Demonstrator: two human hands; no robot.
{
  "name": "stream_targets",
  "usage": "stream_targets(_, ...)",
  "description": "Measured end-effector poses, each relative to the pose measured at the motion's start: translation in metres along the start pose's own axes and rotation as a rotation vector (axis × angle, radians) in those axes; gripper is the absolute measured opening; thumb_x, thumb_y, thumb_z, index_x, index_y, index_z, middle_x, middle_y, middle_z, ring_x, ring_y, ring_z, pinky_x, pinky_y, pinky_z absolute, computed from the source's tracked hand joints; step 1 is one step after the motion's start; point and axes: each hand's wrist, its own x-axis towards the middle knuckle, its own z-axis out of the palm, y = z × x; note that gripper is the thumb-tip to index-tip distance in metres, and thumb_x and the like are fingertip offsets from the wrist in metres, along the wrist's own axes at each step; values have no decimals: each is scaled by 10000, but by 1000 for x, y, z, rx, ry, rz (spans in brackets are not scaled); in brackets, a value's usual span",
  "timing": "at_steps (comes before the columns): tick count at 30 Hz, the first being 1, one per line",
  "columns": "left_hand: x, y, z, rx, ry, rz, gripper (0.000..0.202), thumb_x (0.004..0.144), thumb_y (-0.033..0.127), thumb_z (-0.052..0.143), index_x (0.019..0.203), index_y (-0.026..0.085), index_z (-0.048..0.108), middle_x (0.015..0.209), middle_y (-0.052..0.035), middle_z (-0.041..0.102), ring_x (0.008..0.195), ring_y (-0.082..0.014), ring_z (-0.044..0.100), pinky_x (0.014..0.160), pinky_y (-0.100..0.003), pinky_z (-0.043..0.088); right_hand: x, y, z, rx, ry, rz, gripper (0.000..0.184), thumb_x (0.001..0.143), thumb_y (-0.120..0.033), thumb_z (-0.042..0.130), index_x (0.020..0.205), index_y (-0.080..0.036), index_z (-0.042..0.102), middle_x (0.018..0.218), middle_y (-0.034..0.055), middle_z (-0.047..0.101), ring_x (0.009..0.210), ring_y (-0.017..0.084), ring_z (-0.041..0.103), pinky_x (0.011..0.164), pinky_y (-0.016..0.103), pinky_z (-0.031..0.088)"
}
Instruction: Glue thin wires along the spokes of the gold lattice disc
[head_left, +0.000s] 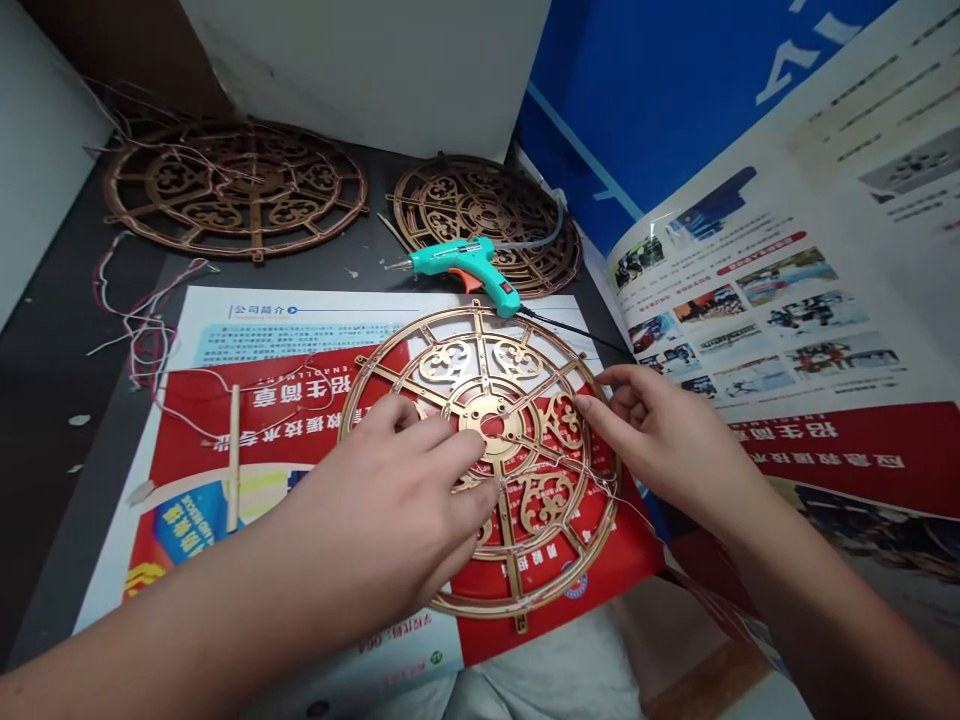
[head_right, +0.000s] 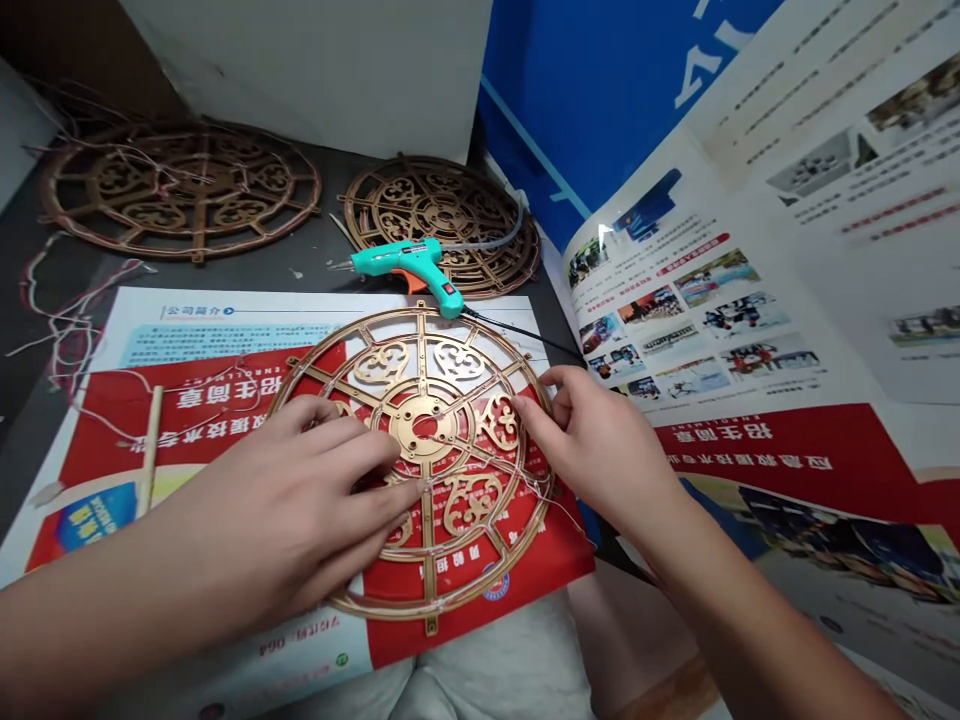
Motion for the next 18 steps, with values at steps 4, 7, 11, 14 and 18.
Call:
stream_targets(4, 1, -2, -2, -40, 3, -3, 231, 1085, 293, 536, 1134, 266, 761, 988, -25, 637, 877, -254, 548, 840, -452, 304, 0, 3, -4, 20, 13, 4, 614, 943, -783, 627, 1206, -233, 703, 835, 42, 721, 712, 222, 660, 613, 361, 417)
stream_targets(7, 2, -2, -4, -66, -9, -7, 258, 1090, 291, 527, 1163, 274, 773, 995, -27, 646, 890, -255, 556, 850, -453, 317, 6, -6, -20, 69, 159, -28, 517, 951, -706, 671, 1150, -233, 725, 881, 58, 740, 731, 215, 659, 647, 371, 454)
stream_targets(11, 2, -2, -5, -80, -21, -19, 248, 1076, 291, 544, 1149, 268, 781, 1006, -34, 646, 888, -253, 549, 828, -442, 324, 45, -45, -39, 139, 240, -211, 365, 958, -580, 712, 1068, -234, 749, 956, 79, 751, 788, 212, 652, 694, 379, 475)
stream_targets(14, 2, -2, -6, -88, -36, -18, 214, 1053, 267, 577, 1112, 253, 783, 985, -41, 637, 889, -248, 549, 814, -424, 329, 93, -82, -37, 45, 48, -276, 407, 955, -615, 712, 1080, -229, 744, 985, 96, 752, 831, 237, 648, 691, 394, 444)
stream_targets(18, 1, -3, -7, -112, -48, -25, 213, 1064, 286, 587, 1131, 271, 789, 1013, -38, 646, 899, -234, 562, 819, -411, 344, 143, -113, -24, -28, -163, -291, 527, 896, -727, 746, 843, -205, 696, 811, 94, 700, 681, 194, 559, 607, 382, 373)
